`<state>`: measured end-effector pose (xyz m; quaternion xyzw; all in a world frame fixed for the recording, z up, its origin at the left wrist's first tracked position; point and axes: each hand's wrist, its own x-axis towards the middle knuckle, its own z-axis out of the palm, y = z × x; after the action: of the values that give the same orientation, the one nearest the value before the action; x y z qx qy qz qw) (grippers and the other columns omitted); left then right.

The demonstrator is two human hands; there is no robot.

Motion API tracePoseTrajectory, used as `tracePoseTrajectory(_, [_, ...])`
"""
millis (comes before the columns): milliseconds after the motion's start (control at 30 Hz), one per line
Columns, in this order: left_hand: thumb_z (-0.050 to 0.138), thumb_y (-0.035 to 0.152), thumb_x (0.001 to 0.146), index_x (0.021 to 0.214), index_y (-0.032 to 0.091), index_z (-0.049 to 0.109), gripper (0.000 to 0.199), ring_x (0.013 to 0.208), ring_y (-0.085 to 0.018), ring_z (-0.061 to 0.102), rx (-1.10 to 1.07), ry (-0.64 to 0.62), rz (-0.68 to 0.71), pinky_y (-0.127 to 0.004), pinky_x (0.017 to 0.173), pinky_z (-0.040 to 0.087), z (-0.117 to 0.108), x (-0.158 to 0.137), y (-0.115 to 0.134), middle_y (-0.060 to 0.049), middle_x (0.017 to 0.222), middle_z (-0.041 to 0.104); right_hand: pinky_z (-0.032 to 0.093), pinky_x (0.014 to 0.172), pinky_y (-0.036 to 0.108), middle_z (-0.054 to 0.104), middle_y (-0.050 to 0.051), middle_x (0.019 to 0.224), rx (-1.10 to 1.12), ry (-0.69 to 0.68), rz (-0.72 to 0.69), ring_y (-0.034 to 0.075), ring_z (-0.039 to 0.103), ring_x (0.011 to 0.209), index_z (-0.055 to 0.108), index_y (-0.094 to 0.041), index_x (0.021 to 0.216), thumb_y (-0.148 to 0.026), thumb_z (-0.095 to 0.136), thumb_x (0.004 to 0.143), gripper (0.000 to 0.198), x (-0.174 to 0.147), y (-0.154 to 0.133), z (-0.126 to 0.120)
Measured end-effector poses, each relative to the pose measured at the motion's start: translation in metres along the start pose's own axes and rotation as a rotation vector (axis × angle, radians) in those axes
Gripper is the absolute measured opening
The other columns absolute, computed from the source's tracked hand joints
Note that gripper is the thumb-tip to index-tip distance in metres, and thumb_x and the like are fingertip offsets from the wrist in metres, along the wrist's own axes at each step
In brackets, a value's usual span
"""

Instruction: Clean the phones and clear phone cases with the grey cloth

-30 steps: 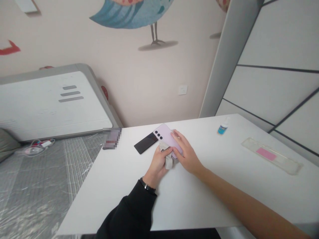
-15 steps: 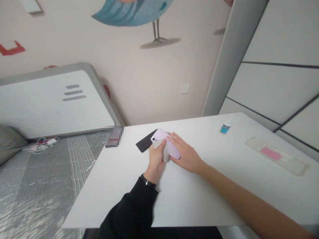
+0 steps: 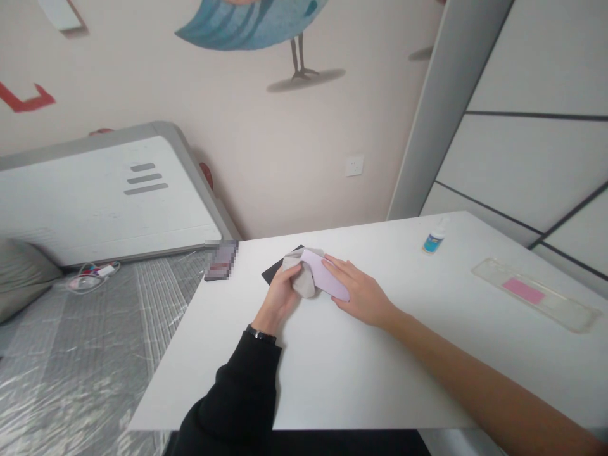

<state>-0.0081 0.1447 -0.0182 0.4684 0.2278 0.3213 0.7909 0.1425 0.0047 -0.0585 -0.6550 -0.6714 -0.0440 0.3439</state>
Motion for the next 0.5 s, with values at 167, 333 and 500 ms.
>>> tracePoseTrajectory(167, [0.08,0.013,0.062,0.096,0.016,0.077,0.034,0.09,-0.02,0.067,0.165,-0.079,0.017,-0.03,0.088,0.049,-0.015,0.0,0.009,-0.006,0.1,0.076,0.044,0.117,0.05,0.039,0.007,0.163,0.042,-0.005,-0.015,0.028,0.045,0.145,0.026,-0.029,0.162,-0.011,0.062,0.078,0.092,0.001,-0.002,-0.005])
tracePoseTrajectory(333, [0.089,0.019,0.064,0.09,0.014,0.08,0.028,0.087,-0.022,0.067,0.348,-0.106,0.028,-0.033,0.09,0.048,-0.018,-0.004,0.012,-0.008,0.096,0.078,0.041,0.12,0.049,0.042,0.008,0.161,0.037,-0.045,-0.24,0.026,0.042,0.147,0.03,-0.024,0.161,-0.004,0.053,0.08,0.086,0.003,-0.01,-0.015])
tracePoseTrajectory(500, [0.087,0.025,0.068,0.088,0.017,0.081,0.022,0.096,-0.026,0.067,0.411,-0.078,0.079,-0.033,0.093,0.047,-0.016,-0.005,0.015,-0.008,0.097,0.079,0.043,0.117,0.052,0.043,0.011,0.161,0.026,-0.075,-0.248,0.029,0.044,0.145,0.021,-0.023,0.163,-0.007,0.055,0.081,0.091,0.002,-0.01,-0.015])
